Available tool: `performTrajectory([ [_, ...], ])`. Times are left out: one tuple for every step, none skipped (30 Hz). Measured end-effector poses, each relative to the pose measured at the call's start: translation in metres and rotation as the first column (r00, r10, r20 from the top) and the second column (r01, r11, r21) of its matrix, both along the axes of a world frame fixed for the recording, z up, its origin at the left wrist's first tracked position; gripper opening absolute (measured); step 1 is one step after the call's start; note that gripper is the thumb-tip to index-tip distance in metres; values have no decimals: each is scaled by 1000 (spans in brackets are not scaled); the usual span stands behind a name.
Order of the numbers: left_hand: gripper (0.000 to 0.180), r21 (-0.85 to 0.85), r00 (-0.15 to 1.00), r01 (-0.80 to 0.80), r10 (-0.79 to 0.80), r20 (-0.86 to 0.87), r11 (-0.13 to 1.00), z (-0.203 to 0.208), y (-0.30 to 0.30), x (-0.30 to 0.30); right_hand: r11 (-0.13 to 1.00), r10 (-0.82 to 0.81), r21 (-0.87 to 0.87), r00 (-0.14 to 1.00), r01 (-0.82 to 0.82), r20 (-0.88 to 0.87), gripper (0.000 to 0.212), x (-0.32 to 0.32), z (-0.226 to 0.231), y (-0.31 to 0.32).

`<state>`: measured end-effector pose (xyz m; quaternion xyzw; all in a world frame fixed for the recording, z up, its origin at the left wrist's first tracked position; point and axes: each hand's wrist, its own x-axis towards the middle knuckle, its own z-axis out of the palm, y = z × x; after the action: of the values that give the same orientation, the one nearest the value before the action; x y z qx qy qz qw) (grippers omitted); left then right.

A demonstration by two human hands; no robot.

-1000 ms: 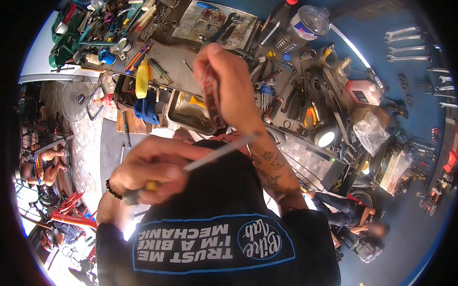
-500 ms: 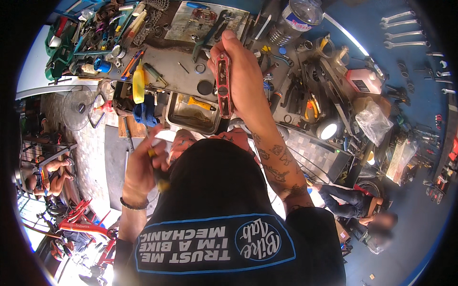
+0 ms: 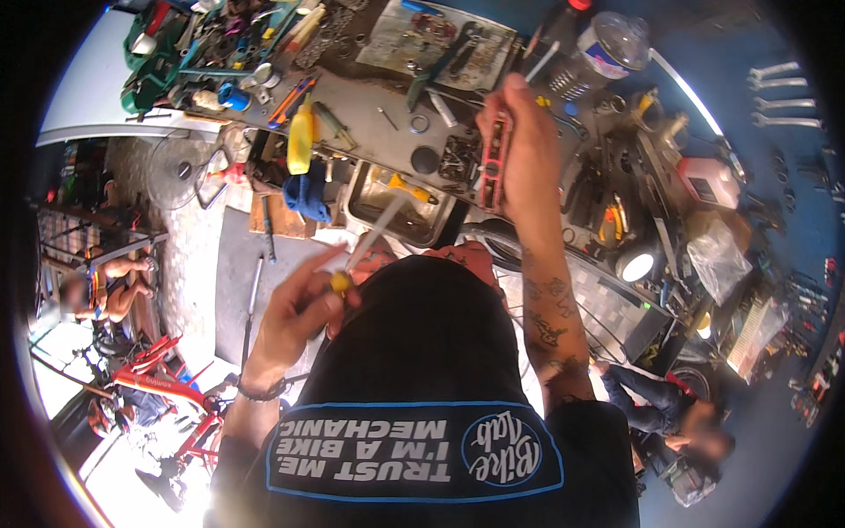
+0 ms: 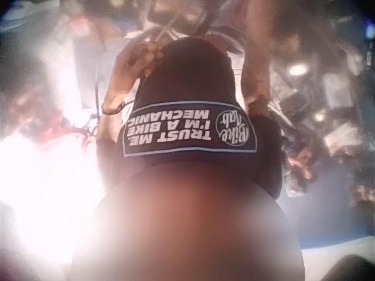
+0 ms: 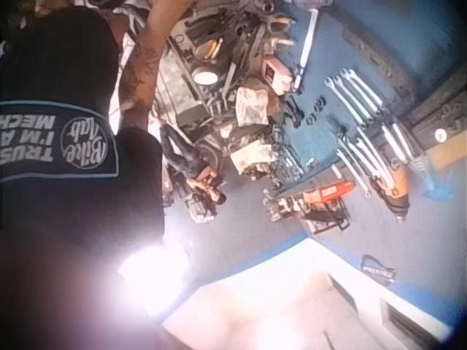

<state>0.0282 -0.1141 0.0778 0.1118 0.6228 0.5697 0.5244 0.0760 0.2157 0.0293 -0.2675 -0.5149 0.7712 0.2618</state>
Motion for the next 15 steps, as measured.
performTrajectory([
  [47,2,977,-206,206,56,978,-4,0,6,992,14,-123,1000,-10,28,41,4,-6,6],
  [45,-102,983,-172,178,52,980,-8,-4,5,989,-1,-144,996,15,91,42,4,-16,8],
  [43,-164,989,-128,139,58,978,-15,-6,1,986,-14,-160,988,39,154,43,1,-28,9],
  [41,-226,992,-90,107,62,970,-23,-9,-2,983,-37,-165,971,77,235,44,-4,-40,9],
  [38,-274,995,-99,100,-11,957,-34,-8,1,992,48,-126,949,-9,311,47,-4,-52,8],
  [37,-203,987,-162,154,-56,966,-42,-13,2,995,73,-89,937,-46,341,48,-11,-66,4],
  [36,-213,975,-220,207,-82,952,-49,-18,5,990,125,14,905,-143,407,50,-18,-79,-1],
  [36,-229,961,-275,260,-94,934,-57,-23,7,963,166,110,864,-246,475,53,-26,-93,-8],
  [35,-254,955,-291,266,-129,922,-65,-28,7,901,169,266,841,-344,513,55,-39,-107,-17],
  [35,-285,951,-304,270,-151,909,-73,-33,6,813,156,384,799,-438,581,58,-53,-119,-27],
  [35,-322,944,-325,283,-171,889,-81,-37,6,723,162,452,764,-522,624,56,-67,-131,-37],
  [35,-326,933,-328,251,-259,886,-89,-39,8,626,148,493,713,-604,685,55,-81,-142,-48],
  [35,-339,914,-339,221,-342,878,-96,-41,10,581,134,545,732,-604,668,53,-95,-152,-59],
  [36,-372,901,-342,189,-391,863,-103,-43,11,524,125,604,756,-601,643,51,-109,-161,-71],
  [36,-364,884,-371,203,-422,854,-109,-45,14,463,122,657,776,-596,619,49,-119,-169,-80],
])
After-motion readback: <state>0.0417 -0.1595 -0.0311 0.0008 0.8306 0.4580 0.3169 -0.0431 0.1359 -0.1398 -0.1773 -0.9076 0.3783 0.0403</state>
